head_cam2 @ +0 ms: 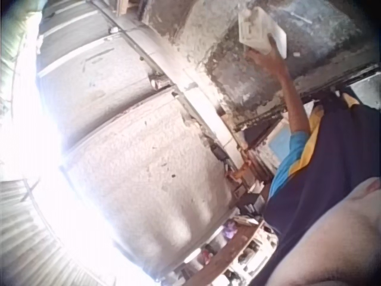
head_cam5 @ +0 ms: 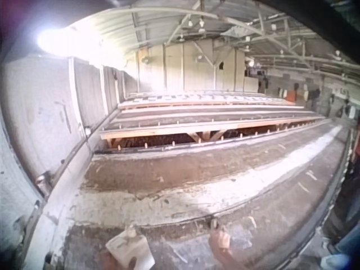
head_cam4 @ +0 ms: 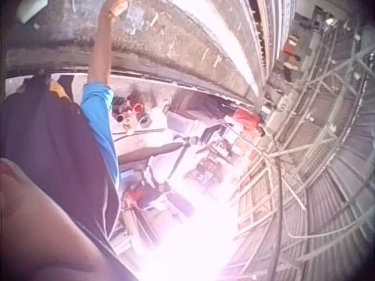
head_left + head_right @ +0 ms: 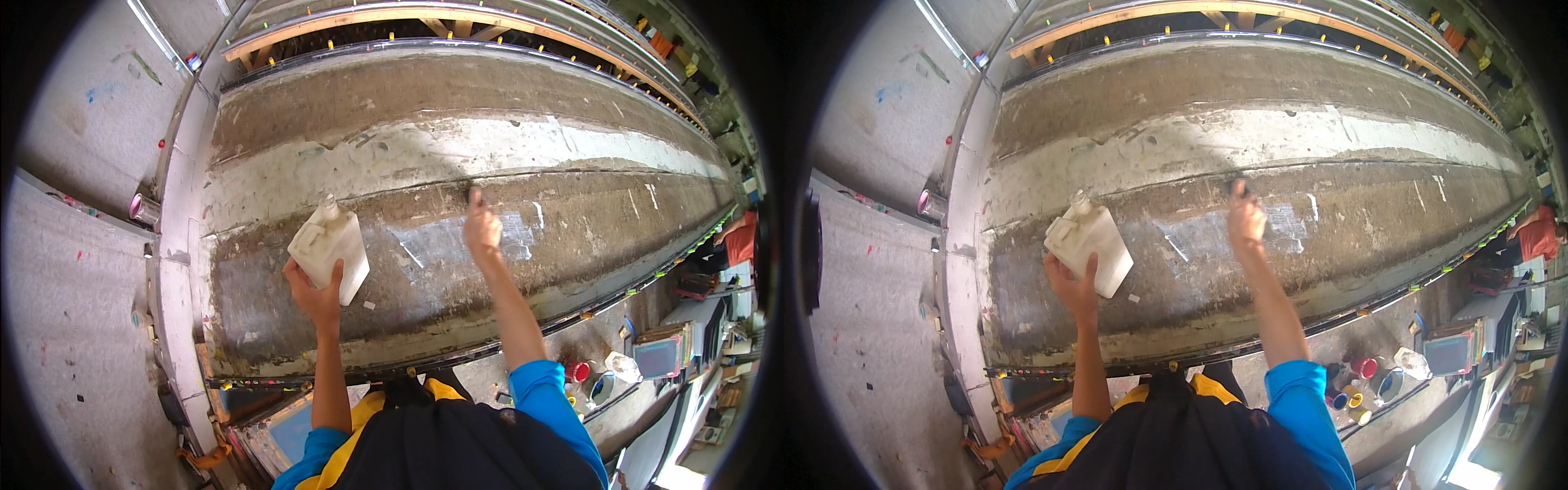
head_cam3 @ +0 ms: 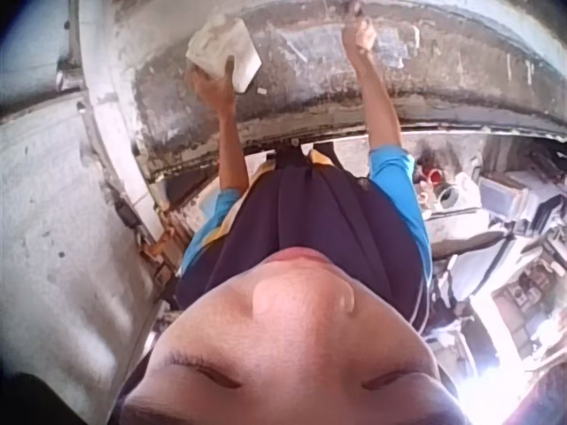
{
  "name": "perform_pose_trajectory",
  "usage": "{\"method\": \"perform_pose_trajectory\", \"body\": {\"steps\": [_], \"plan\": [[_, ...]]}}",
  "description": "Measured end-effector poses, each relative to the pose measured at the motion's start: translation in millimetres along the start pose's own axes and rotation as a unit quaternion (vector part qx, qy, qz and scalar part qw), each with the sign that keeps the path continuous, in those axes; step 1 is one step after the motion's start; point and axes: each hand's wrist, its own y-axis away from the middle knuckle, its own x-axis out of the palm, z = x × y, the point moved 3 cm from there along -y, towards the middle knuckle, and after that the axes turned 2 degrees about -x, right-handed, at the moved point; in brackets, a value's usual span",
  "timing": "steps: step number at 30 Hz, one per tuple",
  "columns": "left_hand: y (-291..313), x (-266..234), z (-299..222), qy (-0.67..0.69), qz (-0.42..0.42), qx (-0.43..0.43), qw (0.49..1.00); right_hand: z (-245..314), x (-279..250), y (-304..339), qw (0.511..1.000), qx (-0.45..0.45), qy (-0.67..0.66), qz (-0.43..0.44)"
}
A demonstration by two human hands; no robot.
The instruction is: The person repeatedly pours liquid from a white plastic jug onto a large curved boat hull and scrubs the wetted area with a black sanding block. The person moves along the hull, alternating between pouring and scrubbing to treat different sections.
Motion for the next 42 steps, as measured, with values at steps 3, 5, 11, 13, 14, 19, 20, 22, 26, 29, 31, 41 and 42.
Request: {"method": "perform_pose_trajectory", "body": {"steps": [3,5,11,13,14,19,20,22,26,29,31,41,42], "plan": [[2.3,-5.1,-0.1,-0.01,-0.004,-0.015,1.0,46.1,-14.9,21.3,0.995,-0.051,-0.058,-0.058],[2.6,-5.2,1.5,0.003,-0.016,-0.013,1.0,62.5,-28.5,32.0,0.989,-0.076,-0.108,-0.065],[7.2,-17.9,1.5,0.016,-0.051,-0.026,0.998,75.0,-70.7,38.8,0.963,-0.111,-0.214,0.121],[8.9,-15.5,0.5,0.025,-0.054,-0.018,0.998,38.3,-56.3,22.8,0.953,-0.07,-0.296,0.015],[12.0,-16.0,0.6,0.026,-0.056,-0.013,0.998,24.4,-51.0,15.8,0.939,-0.054,-0.337,-0.036],[34.4,-26.0,4.0,0.033,-0.094,-0.017,0.995,57.5,-64.4,26.3,0.778,-0.122,-0.607,0.108],[39.0,-22.7,3.7,0.056,-0.099,-0.031,0.993,70.9,-47.2,25.3,0.786,-0.147,-0.592,0.097],[47.5,-23.8,2.7,0.065,-0.12,-0.039,0.99,90.7,-42.4,29.2,0.783,-0.167,-0.596,0.07],[65.7,-23.2,-9.8,0.005,-0.174,-0.023,0.985,75.3,-37.8,6.2,0.784,-0.146,-0.594,0.105],[81.5,-7.3,-20.1,-0.018,-0.224,-0.027,0.974,25.1,-20.1,-30.2,0.842,-0.116,-0.527,-0.005],[97.5,2.9,-23.0,-0.009,-0.252,-0.035,0.967,-33.9,-7.5,-52.6,0.853,-0.081,-0.515,0.017],[148.2,35.9,-41.6,0.004,-0.32,-0.022,0.947,-26.4,-27.1,-37.6,0.803,-0.173,-0.569,0.027],[152.4,34.0,-41.0,-0.002,-0.324,-0.024,0.946,-5.0,-36.3,-29.1,0.8,-0.198,-0.564,0.047]]}}
